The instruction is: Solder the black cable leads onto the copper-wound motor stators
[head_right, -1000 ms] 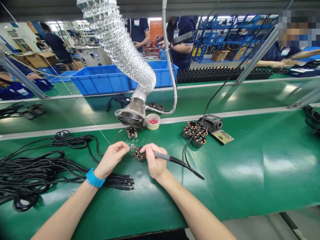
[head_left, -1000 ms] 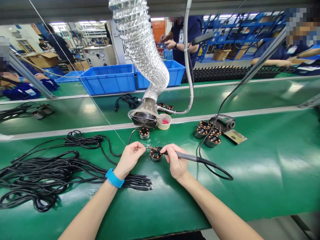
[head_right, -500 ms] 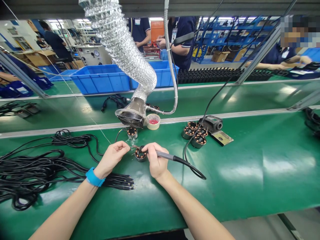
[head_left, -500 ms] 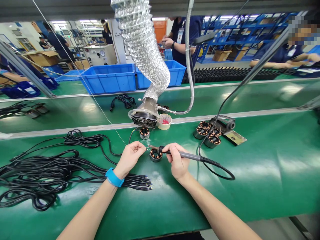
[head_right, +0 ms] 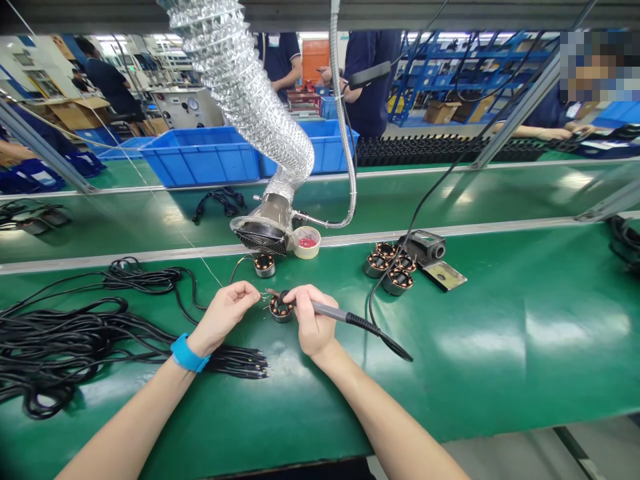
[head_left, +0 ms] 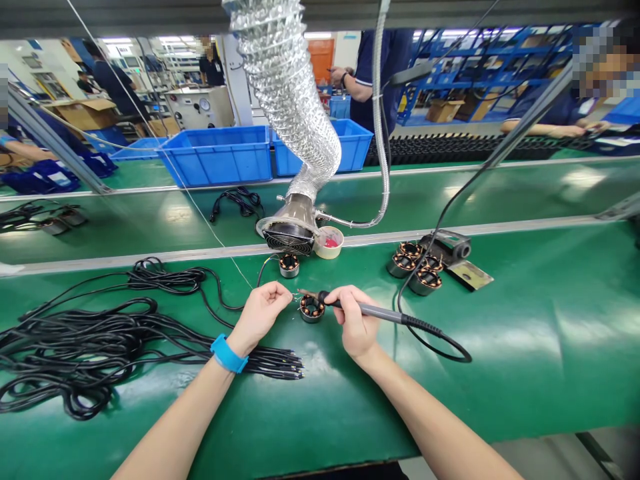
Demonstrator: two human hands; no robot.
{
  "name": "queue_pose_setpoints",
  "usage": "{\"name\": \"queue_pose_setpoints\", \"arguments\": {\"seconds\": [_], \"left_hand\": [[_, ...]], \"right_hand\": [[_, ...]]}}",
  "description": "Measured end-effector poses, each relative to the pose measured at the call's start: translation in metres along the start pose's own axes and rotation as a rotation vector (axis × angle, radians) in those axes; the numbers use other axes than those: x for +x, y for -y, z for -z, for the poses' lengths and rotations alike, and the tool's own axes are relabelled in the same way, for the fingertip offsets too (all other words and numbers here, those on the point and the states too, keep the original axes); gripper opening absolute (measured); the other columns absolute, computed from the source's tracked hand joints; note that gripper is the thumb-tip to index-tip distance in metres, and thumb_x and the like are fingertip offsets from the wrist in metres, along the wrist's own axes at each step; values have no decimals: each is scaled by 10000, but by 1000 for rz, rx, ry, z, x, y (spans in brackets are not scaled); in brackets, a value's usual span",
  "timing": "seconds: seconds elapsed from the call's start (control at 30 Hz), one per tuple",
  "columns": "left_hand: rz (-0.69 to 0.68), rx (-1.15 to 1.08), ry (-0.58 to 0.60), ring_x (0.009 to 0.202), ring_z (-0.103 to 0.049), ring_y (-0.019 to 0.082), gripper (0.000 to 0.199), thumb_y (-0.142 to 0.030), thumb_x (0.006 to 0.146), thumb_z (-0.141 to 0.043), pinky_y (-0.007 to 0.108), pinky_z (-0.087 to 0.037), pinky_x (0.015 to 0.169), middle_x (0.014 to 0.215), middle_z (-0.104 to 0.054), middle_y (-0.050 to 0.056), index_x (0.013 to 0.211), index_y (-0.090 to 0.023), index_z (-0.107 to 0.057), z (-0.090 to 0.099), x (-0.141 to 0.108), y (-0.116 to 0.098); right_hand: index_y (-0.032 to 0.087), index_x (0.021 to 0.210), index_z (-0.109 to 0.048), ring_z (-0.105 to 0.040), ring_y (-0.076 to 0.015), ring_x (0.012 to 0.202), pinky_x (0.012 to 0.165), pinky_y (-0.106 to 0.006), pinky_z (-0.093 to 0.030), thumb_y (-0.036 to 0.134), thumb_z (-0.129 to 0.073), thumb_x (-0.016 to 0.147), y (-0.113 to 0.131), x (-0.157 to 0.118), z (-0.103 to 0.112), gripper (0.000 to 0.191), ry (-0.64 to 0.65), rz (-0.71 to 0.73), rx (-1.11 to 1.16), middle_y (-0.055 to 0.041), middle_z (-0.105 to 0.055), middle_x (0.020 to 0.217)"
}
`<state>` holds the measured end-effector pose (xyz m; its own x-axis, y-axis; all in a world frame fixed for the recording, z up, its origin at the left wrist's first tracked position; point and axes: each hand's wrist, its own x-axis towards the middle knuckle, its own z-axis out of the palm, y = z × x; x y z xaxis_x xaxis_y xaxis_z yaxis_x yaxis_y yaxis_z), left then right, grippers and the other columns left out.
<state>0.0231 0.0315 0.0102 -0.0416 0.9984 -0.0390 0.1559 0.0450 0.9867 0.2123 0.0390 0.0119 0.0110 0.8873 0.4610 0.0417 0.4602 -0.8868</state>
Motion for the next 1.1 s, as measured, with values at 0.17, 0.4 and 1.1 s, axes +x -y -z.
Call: {"name": "queue_pose_setpoints", "arguments": {"seconds": [0.17,0.4,1.1], "left_hand": [[7,4,0,570,-437,101,219,-366,793,-669,230,-310,549,647,-568,-23,735,-157,-632,0,0,-1],[12,10,7,564,-419,98,225,-370,786,-663,230,-299,542,637,-550,-27,725,-157,-624,0,-1,-7],[-58,24,48,675,-509,144,225,-364,819,-633,244,-395,640,697,-590,0,747,-151,-628,0,-7,-12]], "right_hand": [[193,768,-668,-526,-129,488,497,-262,-430,340,-417,982,1,1,-1,361,21,42,-65,5,-573,566],[195,914,-673,-606,-137,636,658,-279,-504,223,-437,973,5,5,-7,245,158,274,-251,-19,-648,723],[255,1272,-556,-608,-155,984,884,-281,-518,103,-482,934,-17,14,-25,378,388,403,-309,-66,-532,1100]]}}
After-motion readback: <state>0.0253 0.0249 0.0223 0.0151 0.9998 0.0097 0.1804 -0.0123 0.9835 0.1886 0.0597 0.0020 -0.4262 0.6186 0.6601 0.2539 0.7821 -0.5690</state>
